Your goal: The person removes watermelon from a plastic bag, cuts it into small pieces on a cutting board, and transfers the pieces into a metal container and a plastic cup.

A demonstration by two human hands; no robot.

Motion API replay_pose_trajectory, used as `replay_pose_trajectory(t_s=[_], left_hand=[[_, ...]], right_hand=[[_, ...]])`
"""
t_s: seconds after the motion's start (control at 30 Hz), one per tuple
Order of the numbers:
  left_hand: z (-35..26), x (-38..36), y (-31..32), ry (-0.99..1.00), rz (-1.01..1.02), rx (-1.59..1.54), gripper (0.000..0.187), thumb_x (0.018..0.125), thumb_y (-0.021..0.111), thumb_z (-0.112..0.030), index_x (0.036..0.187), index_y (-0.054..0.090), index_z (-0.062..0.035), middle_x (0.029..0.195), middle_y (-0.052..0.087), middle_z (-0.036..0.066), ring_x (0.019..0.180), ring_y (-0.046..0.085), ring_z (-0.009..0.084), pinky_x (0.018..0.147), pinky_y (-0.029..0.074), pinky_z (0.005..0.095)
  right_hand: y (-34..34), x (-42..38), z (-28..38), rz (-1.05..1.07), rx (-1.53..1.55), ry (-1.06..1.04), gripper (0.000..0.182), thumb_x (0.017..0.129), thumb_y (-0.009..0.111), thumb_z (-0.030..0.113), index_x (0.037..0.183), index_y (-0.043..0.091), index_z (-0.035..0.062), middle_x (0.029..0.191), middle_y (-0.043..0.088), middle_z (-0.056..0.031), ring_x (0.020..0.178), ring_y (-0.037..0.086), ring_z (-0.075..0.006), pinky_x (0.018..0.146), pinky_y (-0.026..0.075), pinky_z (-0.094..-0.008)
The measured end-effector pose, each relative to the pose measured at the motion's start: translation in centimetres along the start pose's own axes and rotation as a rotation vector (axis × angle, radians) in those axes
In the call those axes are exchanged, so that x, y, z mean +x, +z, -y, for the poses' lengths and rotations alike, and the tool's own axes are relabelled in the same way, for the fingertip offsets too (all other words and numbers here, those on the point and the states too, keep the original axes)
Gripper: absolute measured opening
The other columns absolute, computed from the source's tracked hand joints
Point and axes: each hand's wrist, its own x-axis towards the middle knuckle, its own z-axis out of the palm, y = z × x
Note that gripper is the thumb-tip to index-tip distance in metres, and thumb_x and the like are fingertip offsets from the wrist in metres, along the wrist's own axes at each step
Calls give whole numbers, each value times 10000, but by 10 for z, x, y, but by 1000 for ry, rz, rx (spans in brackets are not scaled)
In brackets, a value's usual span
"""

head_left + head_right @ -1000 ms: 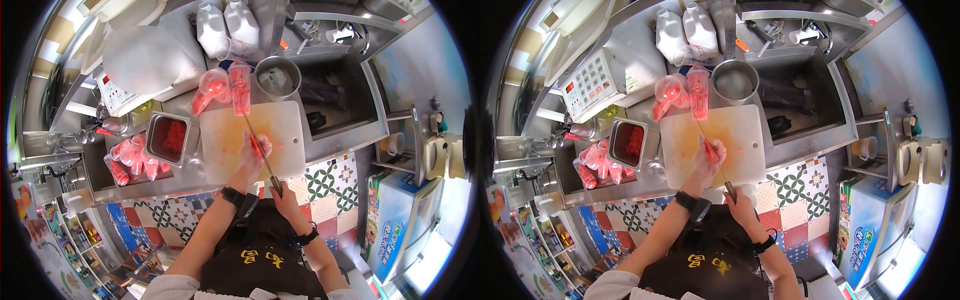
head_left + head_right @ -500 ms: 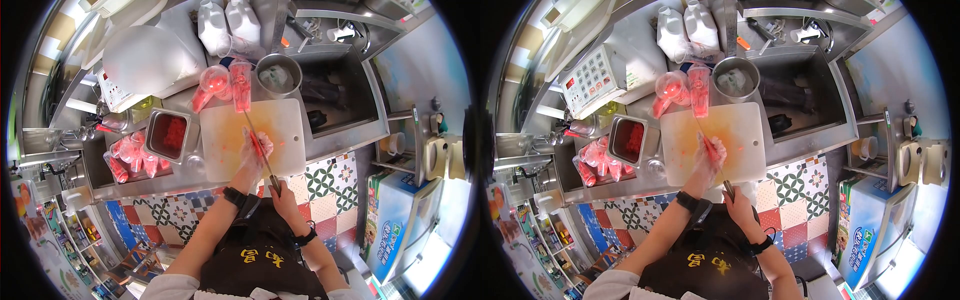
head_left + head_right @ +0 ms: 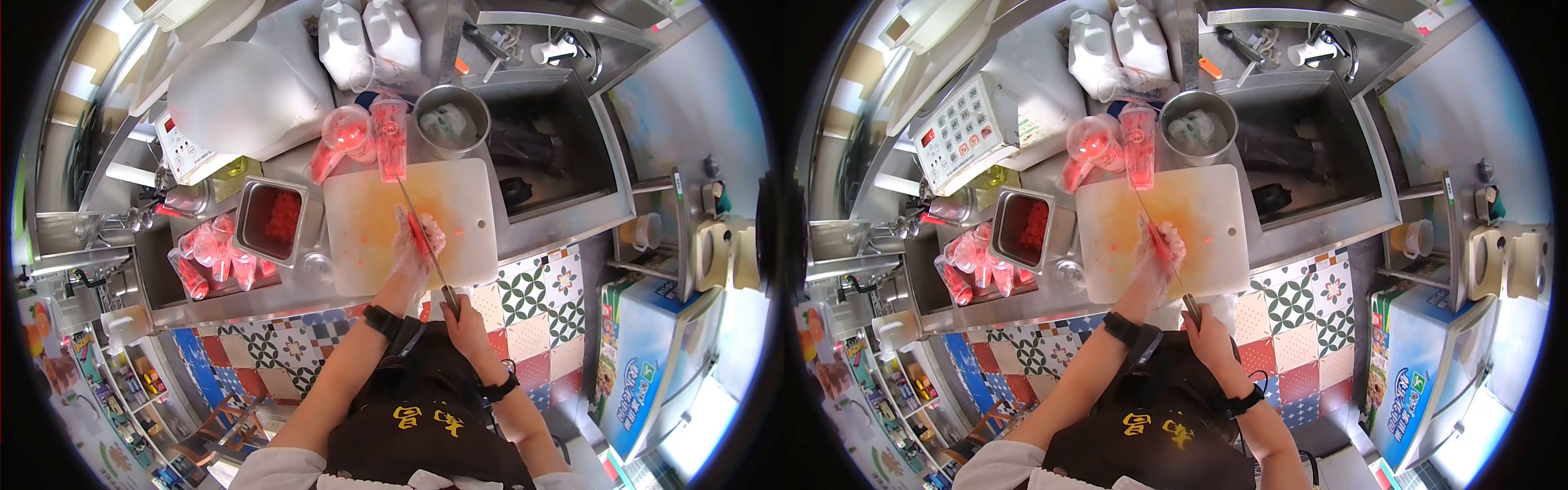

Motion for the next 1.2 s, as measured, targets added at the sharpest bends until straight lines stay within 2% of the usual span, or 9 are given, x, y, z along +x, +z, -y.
replay_pose_trajectory(t_s=[0.3,0.4,0.5,0.6,0.7,0.8,0.9,1.1,1.2], left_hand=[[8,-11,-6,65,22,194,607,908,419,-668,724,487,-94,597,437,26,485,447,168,486,396,284],[7,-16,-12,-15,204,74,563,942,425,-611,825,553,-76,704,533,39,583,553,163,539,455,271],[9,-15,-12,51,109,107,555,963,413,-577,955,566,-44,846,568,59,725,580,175,674,495,283],[8,-21,-11,275,-124,212,519,972,446,-530,1058,531,-25,843,573,62,764,554,162,740,492,270],[-1,-10,-47,284,-47,53,483,983,475,-475,1078,548,-8,897,608,82,791,582,176,794,501,270],[-8,-11,-66,284,35,231,424,1001,474,-419,1102,565,-17,926,622,75,816,591,170,798,500,278],[-9,-13,-72,333,-152,571,371,997,494,-358,1156,578,-33,955,639,81,848,609,177,823,492,292],[-14,-10,-102,734,-410,1645,353,923,589,-250,1217,566,-56,1049,671,116,936,628,149,799,489,278],[-16,-22,-100,376,-237,1111,378,882,651,-163,1228,556,-46,1057,671,120,953,623,129,769,499,279]], right_hand=[[3,7,-2,65,-3,43,290,948,571,268,1004,478,-1,743,608,-290,733,604,-490,599,457,-514],[10,10,-1,33,-50,37,300,950,565,285,1016,468,10,740,611,-286,720,605,-488,599,462,-533],[22,19,-3,10,-128,57,320,950,558,314,1029,463,19,741,617,-280,718,605,-487,609,469,-551],[34,32,-7,43,-201,31,335,947,553,339,1025,468,25,744,621,-279,718,603,-489,616,471,-561],[52,44,-21,64,-203,-6,337,947,551,345,1023,469,27,747,622,-281,714,600,-492,615,468,-563],[57,47,-19,68,-202,-7,328,947,554,336,1016,469,27,746,620,-283,718,599,-493,619,466,-563],[53,49,-17,81,-157,17,321,947,557,327,1013,470,25,754,621,-286,730,600,-492,627,464,-562],[53,51,-40,90,-198,36,322,947,561,321,1032,476,22,759,619,-291,745,601,-490,634,468,-545],[51,49,-44,92,-177,41,318,949,563,314,1037,483,19,760,620,-285,745,604,-484,634,469,-534]])
